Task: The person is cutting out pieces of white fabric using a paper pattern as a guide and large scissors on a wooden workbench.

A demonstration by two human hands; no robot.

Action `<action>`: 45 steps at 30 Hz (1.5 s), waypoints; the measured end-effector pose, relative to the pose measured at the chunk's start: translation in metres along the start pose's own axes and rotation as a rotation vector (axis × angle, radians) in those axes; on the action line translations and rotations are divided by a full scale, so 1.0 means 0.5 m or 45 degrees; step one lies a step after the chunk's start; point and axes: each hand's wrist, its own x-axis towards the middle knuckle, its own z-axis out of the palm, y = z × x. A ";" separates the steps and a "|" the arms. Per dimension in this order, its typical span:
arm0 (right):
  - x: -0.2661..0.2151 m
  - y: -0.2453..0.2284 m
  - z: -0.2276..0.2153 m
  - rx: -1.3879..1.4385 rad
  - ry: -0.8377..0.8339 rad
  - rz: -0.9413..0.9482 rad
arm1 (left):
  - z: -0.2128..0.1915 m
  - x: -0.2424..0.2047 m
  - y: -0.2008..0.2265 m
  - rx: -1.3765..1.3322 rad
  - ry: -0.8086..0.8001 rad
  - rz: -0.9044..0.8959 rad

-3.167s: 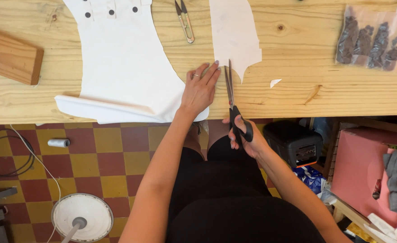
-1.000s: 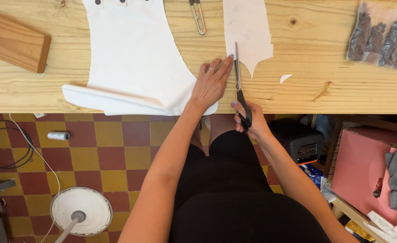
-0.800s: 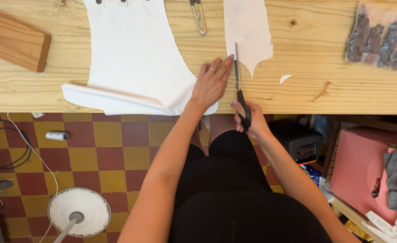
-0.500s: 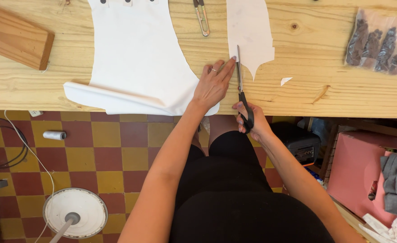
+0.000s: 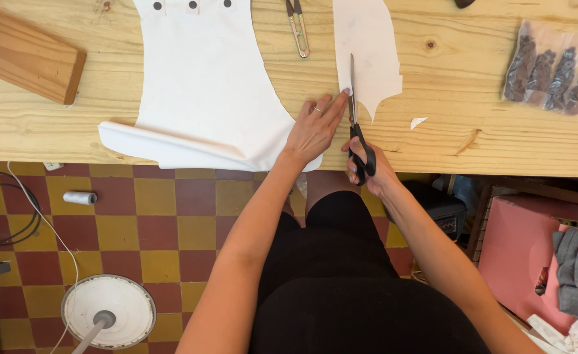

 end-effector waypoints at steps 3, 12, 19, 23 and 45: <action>0.000 -0.014 0.004 -0.006 0.003 -0.003 | 0.001 -0.002 -0.001 0.009 0.034 0.022; -0.010 -0.024 0.004 -0.038 -0.019 0.018 | -0.009 0.002 -0.001 -0.010 0.061 0.020; 0.009 -0.029 0.013 -0.005 -0.015 -0.013 | -0.013 0.004 0.000 -0.013 0.051 0.027; 0.010 -0.033 0.015 -0.015 -0.004 -0.010 | -0.015 0.005 -0.001 -0.011 0.036 0.024; 0.030 -0.025 0.012 -0.001 0.064 -0.015 | -0.010 -0.002 0.000 -0.035 0.044 0.013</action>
